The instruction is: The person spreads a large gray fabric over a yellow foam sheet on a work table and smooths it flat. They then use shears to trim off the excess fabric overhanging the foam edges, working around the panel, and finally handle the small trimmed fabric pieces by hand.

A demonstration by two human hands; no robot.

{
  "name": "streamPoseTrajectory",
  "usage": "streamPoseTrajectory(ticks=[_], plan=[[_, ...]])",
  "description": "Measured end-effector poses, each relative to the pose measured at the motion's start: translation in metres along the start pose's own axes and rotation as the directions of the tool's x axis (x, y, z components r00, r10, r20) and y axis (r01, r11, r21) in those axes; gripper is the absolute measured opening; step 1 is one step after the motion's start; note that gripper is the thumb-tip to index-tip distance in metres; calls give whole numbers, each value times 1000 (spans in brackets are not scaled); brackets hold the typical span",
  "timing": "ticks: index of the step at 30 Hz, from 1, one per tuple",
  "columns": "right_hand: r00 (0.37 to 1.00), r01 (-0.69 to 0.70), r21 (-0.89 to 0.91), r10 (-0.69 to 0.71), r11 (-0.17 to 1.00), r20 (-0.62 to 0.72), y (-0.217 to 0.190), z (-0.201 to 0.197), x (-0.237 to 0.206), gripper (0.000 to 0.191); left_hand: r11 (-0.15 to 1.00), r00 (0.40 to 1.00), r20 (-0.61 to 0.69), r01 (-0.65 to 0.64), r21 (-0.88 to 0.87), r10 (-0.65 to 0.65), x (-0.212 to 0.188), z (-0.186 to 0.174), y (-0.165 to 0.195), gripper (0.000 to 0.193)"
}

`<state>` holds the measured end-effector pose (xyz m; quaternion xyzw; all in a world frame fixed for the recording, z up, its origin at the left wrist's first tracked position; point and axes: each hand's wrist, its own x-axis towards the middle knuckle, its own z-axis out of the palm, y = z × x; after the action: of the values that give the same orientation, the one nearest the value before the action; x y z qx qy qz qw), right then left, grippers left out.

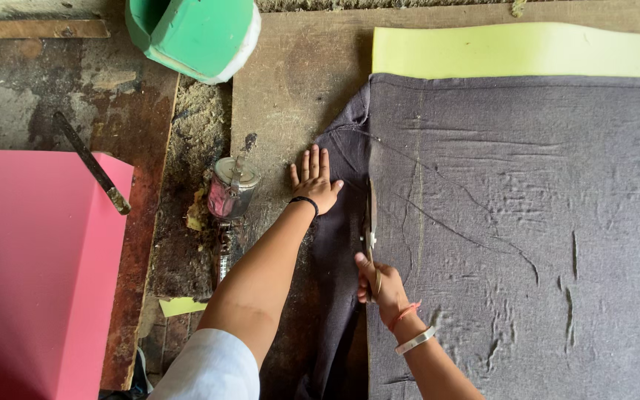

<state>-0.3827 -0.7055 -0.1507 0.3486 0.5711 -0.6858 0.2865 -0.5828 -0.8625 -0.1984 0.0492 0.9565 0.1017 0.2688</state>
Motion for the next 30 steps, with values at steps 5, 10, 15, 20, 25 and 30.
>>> streamPoseTrajectory(ticks=[5, 10, 15, 20, 25, 30], plan=[[998, 54, 68, -57, 996, 41, -28, 5, 27, 48, 1000, 999, 38, 15, -4, -15, 0, -4, 2, 87], [997, 73, 48, -73, 996, -6, -40, 15, 34, 51, 1000, 1000, 14, 6, -2, -6, 0, -3, 0, 89], [998, 66, 107, -66, 992, -9, -77, 13, 61, 49, 1000, 1000, 0, -22, -5, 22, 0, -2, -1, 91], [994, 111, 79, -110, 991, -15, -87, 10, 77, 49, 1000, 1000, 28, -1, -8, 1, -2, -5, 2, 92], [993, 98, 96, -103, 991, 52, -112, 3, 94, 52, 1000, 999, 35, -5, 7, 5, -1, -6, 3, 90], [988, 154, 7, -154, 988, -14, -130, 1, 107, 54, 1000, 999, 51, 0, 22, -1, 1, -4, 1, 89]])
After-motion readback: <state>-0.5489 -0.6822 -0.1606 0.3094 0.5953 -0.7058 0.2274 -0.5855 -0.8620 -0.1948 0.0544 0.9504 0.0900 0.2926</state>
